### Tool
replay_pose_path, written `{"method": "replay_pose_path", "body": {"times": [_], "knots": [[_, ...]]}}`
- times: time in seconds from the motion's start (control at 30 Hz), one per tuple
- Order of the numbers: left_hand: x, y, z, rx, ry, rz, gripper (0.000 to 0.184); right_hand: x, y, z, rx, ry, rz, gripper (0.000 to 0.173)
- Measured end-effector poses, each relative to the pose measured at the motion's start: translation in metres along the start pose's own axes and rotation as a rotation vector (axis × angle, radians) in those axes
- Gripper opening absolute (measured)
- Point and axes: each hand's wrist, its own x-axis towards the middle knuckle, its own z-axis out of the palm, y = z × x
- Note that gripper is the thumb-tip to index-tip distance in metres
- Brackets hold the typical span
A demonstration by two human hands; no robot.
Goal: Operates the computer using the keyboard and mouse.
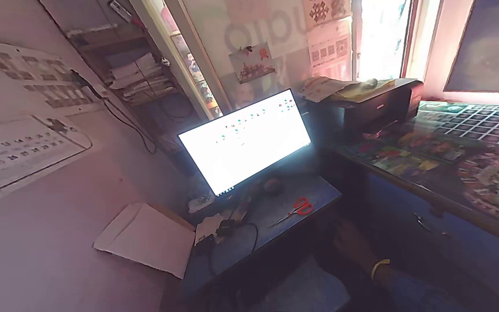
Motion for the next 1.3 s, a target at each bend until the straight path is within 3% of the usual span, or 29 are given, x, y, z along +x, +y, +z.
{"method": "replay_pose_path", "body": {"times": [0.73, 0.9, 1.3], "knots": [[0.002, 0.008, -0.009, -0.012, -0.046, -0.034, 0.069, 0.001, 0.002, 0.004, -0.021, 0.025, -0.054, 0.051], [0.004, 0.038, -0.051, -0.053, -0.203, -0.115, 0.069, 0.001, 0.003, 0.008, -0.044, 0.074, -0.065, 0.048], [0.001, 0.032, -0.041, -0.032, -0.156, -0.103, 0.069, 0.001, 0.004, 0.008, -0.038, 0.103, -0.07, 0.047]]}}
